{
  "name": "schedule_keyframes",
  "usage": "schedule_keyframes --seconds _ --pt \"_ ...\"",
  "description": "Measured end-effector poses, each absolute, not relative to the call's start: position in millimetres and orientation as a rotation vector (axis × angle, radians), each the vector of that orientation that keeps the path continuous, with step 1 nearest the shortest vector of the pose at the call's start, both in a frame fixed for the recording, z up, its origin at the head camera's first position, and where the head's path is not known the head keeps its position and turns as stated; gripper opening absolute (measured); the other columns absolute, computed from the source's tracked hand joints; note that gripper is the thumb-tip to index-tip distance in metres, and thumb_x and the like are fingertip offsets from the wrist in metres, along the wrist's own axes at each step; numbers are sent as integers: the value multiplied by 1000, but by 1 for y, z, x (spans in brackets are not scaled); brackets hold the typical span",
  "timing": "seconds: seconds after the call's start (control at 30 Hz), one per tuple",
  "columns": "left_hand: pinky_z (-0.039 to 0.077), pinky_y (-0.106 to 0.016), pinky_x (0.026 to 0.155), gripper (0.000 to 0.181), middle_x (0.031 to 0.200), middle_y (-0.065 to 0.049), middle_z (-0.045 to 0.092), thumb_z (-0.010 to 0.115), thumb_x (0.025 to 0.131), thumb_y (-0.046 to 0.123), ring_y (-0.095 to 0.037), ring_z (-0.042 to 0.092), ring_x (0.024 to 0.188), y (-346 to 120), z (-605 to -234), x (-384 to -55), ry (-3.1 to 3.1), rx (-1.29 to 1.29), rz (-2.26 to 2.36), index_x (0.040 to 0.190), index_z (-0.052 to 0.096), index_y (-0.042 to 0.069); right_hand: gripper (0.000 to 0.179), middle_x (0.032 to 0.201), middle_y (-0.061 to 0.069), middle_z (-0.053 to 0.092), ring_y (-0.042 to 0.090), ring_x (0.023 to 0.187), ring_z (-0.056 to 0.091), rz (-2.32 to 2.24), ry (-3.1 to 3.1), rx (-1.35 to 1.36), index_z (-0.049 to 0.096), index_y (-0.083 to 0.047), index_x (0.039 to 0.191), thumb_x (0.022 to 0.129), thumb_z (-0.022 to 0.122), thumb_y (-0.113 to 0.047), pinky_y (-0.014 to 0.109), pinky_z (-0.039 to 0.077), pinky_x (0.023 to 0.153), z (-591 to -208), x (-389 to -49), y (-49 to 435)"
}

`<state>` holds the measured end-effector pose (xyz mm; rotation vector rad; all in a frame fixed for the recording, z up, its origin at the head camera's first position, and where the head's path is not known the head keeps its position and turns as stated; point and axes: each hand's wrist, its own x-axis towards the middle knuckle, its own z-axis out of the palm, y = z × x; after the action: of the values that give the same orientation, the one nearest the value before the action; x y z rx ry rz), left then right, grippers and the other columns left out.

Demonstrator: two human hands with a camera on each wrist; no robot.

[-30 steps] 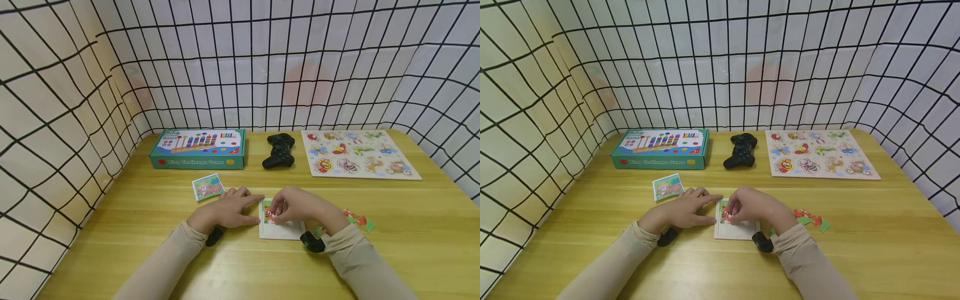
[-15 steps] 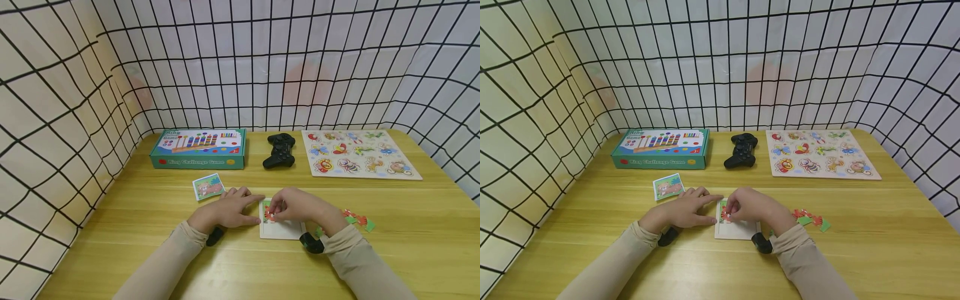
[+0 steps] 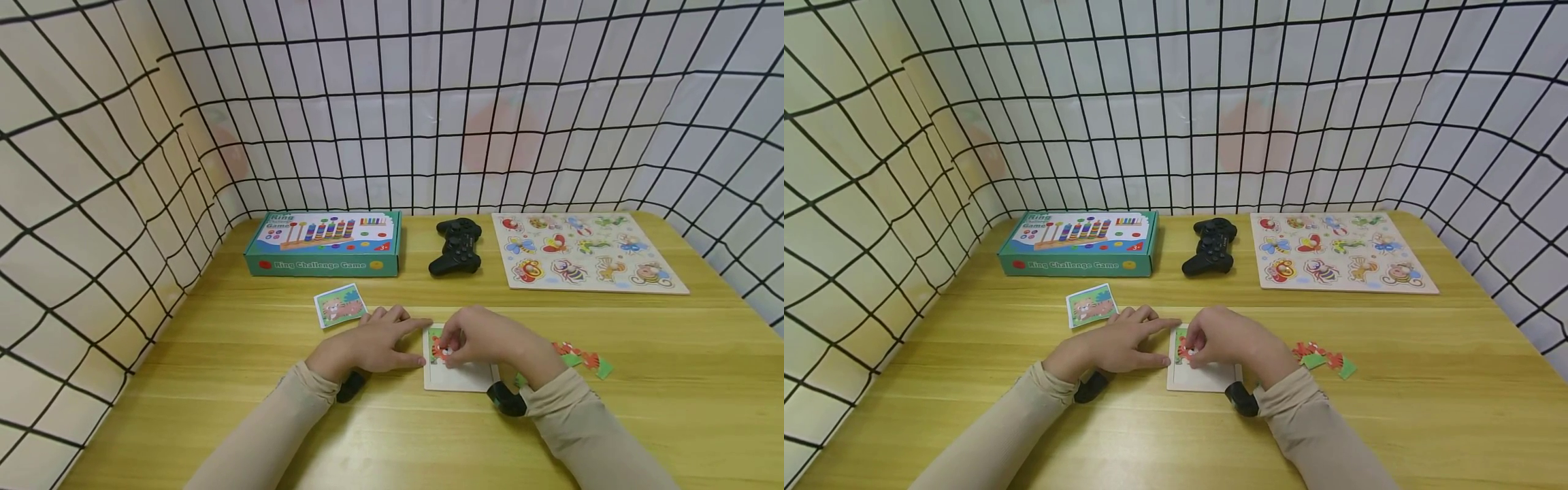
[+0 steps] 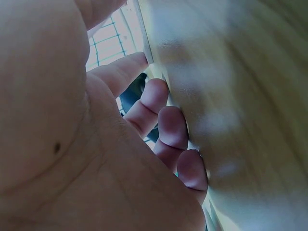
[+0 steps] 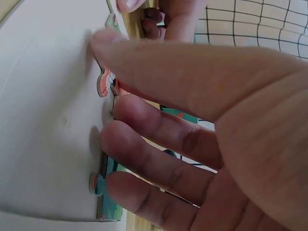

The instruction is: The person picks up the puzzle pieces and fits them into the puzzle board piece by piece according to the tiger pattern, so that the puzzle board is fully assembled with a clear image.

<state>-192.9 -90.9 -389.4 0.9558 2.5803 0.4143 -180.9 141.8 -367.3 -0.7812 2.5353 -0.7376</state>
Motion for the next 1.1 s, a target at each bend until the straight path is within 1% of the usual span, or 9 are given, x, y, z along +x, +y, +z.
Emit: schedule_keyframes --seconds 0.17,0.33,0.43,0.53,0.67,0.77,0.9,1.1 --pt "28 -40 87 68 126 4 43 60 96 58 -18 37 103 -90 -390 -192 2581 960 414 156 38 35 11 73 -6 59 10 69 52 -733 2542 -789 77 -13 91 84 84 -15 28 44 63 -367 -179 141" --pt "28 -39 87 68 125 4 42 60 96 58 -18 37 103 -90 -392 -193 2581 959 414 156 38 36 10 73 -7 57 9 68 51 -731 2557 -845 73 -13 87 84 83 -13 27 44 63 -369 -179 142" --pt "28 -39 87 68 126 4 43 60 96 58 -18 38 103 -90 -393 -193 2580 960 419 156 39 36 11 73 -6 57 10 68 52 -758 2553 -843 72 -14 87 85 83 -14 27 45 63 -369 -178 144" --pt "28 -39 87 67 126 4 43 59 96 58 -18 38 103 -90 -393 -193 2578 960 418 156 38 36 12 75 -5 59 12 71 54 -797 2543 -812 73 -13 93 86 83 -18 30 46 66 -366 -179 149" --pt "29 -40 89 68 129 2 43 59 96 58 -19 38 105 -90 -392 -193 2580 959 410 156 38 36 20 81 -4 61 15 76 58 -844 2536 -736 73 -10 103 87 81 -19 33 48 69 -357 -181 162" --pt "29 -40 91 68 132 1 43 59 96 58 -19 38 106 -89 -391 -193 2586 962 405 156 37 36 27 87 -1 63 17 78 59 -881 2535 -682 72 -7 109 87 81 -19 34 49 69 -348 -183 177" --pt "29 -40 90 68 132 1 43 59 96 58 -19 38 106 -90 -391 -193 2583 960 404 157 36 37 35 94 2 64 19 84 62 -922 2529 -668 69 -3 117 88 80 -19 36 51 70 -338 -183 200" --pt "28 -39 89 68 132 1 42 60 96 57 -19 37 107 -92 -392 -193 2578 962 418 157 36 36 43 109 9 65 21 95 65 -907 2562 -637 68 -4 124 87 81 -20 37 52 75 -328 -181 233"
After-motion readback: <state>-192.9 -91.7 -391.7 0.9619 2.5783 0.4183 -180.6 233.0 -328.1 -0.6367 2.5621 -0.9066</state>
